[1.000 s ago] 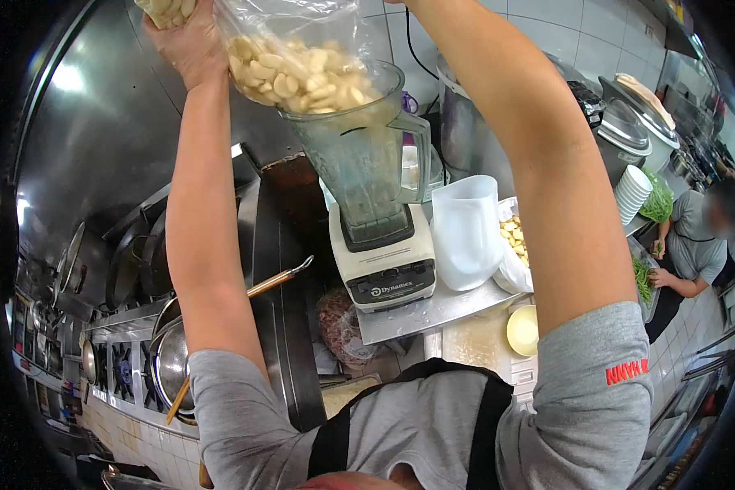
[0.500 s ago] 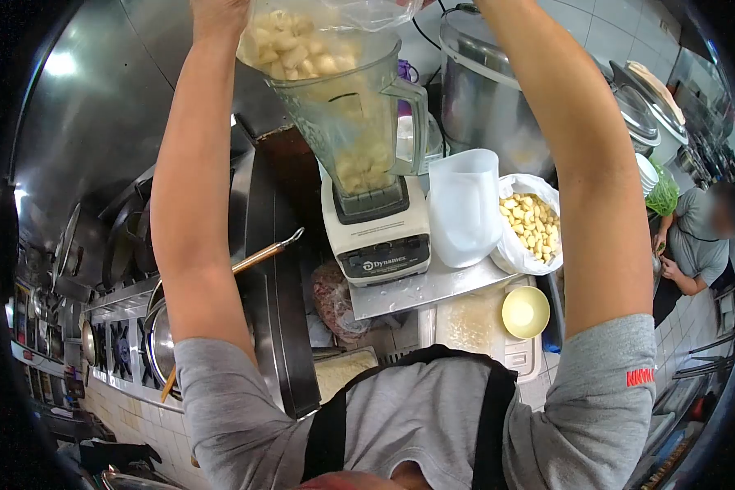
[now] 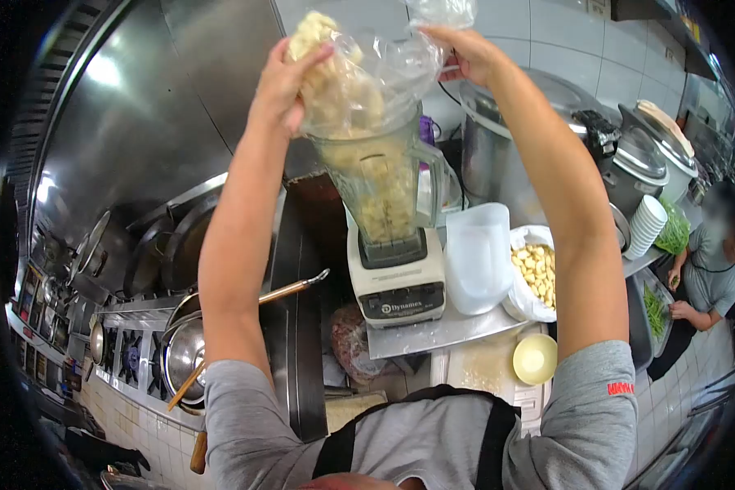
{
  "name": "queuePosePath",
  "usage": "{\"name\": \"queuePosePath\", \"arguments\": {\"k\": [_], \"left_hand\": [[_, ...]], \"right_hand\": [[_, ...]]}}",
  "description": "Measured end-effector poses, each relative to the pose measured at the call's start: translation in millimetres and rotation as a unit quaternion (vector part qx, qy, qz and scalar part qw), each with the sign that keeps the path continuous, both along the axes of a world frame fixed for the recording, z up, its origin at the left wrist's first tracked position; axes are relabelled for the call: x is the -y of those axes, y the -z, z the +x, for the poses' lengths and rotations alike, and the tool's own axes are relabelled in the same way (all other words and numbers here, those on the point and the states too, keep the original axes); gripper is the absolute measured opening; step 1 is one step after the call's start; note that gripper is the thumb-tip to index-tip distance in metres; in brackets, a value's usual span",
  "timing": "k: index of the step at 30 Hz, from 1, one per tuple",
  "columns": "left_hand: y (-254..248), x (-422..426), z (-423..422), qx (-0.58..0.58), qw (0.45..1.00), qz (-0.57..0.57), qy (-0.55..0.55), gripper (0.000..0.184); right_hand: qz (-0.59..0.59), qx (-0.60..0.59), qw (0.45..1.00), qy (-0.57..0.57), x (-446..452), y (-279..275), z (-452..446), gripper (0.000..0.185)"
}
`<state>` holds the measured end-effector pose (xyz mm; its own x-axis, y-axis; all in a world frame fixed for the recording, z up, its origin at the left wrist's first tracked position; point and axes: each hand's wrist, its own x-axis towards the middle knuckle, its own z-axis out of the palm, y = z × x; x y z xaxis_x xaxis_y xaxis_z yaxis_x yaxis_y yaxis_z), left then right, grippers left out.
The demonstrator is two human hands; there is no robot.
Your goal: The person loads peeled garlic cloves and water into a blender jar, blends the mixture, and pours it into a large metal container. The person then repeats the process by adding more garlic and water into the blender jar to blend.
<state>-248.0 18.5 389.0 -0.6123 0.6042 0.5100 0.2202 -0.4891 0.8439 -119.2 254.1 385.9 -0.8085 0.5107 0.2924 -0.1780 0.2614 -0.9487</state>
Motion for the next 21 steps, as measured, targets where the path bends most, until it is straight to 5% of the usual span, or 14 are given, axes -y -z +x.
{"name": "queuePosePath", "arguments": {"k": [5, 6, 10, 14, 17, 21], "left_hand": [[17.1, -4.8, -7.3, -0.059, 0.996, 0.063, -0.004, 0.075], [19.6, -6.5, -10.2, -0.106, 0.985, 0.137, 0.011, 0.061], [-5.0, -0.7, 8.0, -0.168, 0.975, 0.146, -0.001, 0.042], [-6.2, 1.8, -7.2, -0.327, 0.935, -0.139, 0.019, 0.044], [3.2, 18.5, 3.1, -0.559, 0.792, -0.245, -0.002, 0.047], [6.6, 4.3, 1.3, -0.623, 0.71, -0.313, -0.094, 0.027]], "right_hand": [[-0.031, -0.067, 0.997, 0.0, -1.5, 9.4, 2.4, 0.037], [-0.037, -0.102, 0.994, -0.006, -3.5, 13.6, 0.8, 0.036], [-0.075, -0.167, 0.981, -0.069, -2.0, 16.3, 2.6, 0.032], [-0.07, -0.175, 0.977, -0.097, -0.6, 13.7, 11.4, 0.029], [-0.054, -0.166, 0.978, -0.113, -1.7, 14.0, 19.9, 0.03], [-0.07, -0.19, 0.976, -0.085, -19.7, 20.2, 10.5, 0.032]]}}
